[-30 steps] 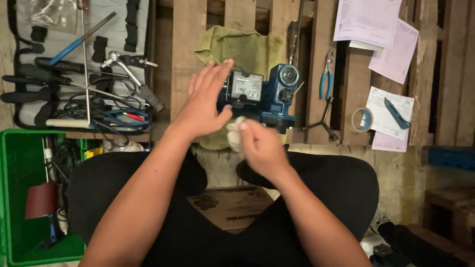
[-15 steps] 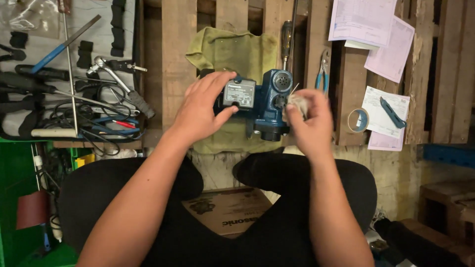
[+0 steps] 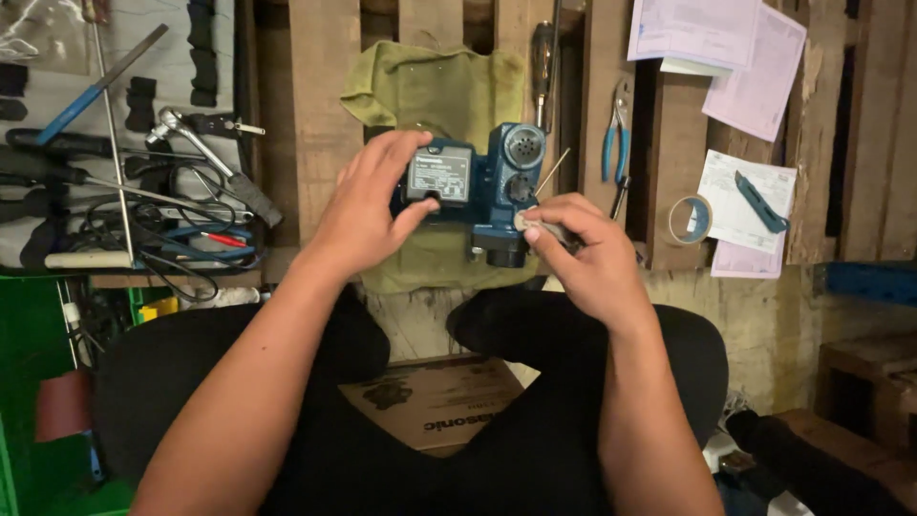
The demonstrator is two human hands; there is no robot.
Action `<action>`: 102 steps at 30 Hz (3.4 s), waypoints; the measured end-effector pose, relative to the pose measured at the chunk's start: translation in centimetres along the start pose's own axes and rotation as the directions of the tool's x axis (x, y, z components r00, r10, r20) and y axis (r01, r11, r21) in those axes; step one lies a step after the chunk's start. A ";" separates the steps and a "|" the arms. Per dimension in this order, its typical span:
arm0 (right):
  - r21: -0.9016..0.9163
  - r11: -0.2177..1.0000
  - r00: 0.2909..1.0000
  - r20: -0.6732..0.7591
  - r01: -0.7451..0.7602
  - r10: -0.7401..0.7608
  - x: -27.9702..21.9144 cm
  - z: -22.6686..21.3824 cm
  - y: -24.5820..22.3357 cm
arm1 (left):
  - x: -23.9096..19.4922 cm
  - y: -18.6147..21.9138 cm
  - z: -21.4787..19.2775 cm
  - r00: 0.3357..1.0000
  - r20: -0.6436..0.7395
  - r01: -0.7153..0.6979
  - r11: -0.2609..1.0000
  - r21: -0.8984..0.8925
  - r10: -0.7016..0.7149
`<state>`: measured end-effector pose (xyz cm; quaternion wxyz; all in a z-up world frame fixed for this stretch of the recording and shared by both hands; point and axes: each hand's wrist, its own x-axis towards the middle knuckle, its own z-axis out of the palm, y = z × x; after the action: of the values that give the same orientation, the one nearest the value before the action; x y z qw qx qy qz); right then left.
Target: Cleaning a water pump with a cloth and assembling components using a T-handle wrench on a wooden pallet.
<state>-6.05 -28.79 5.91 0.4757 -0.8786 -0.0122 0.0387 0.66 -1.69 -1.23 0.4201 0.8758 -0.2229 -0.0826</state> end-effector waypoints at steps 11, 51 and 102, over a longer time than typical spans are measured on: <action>-0.176 0.946 0.960 0.019 -0.271 0.278 -0.5 -1.9 0.2 | 0.2 -0.2 0.1 0.999 -0.010 -0.036 0.997 0.067 0.037; 0.281 0.932 0.957 -0.111 -0.229 0.268 4.7 4.5 0.8 | 2.9 2.3 -4.4 0.945 0.094 0.317 0.948 -0.028 -0.313; 0.011 0.887 0.834 -0.336 -0.461 0.438 9.9 4.9 7.5 | 3.6 -6.5 3.9 0.892 -0.438 0.220 0.954 0.204 -0.112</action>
<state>3.33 -28.24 -3.59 0.4171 -0.8669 0.2728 0.0015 4.67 -2.49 -8.54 0.3369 0.9342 -0.0593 0.1012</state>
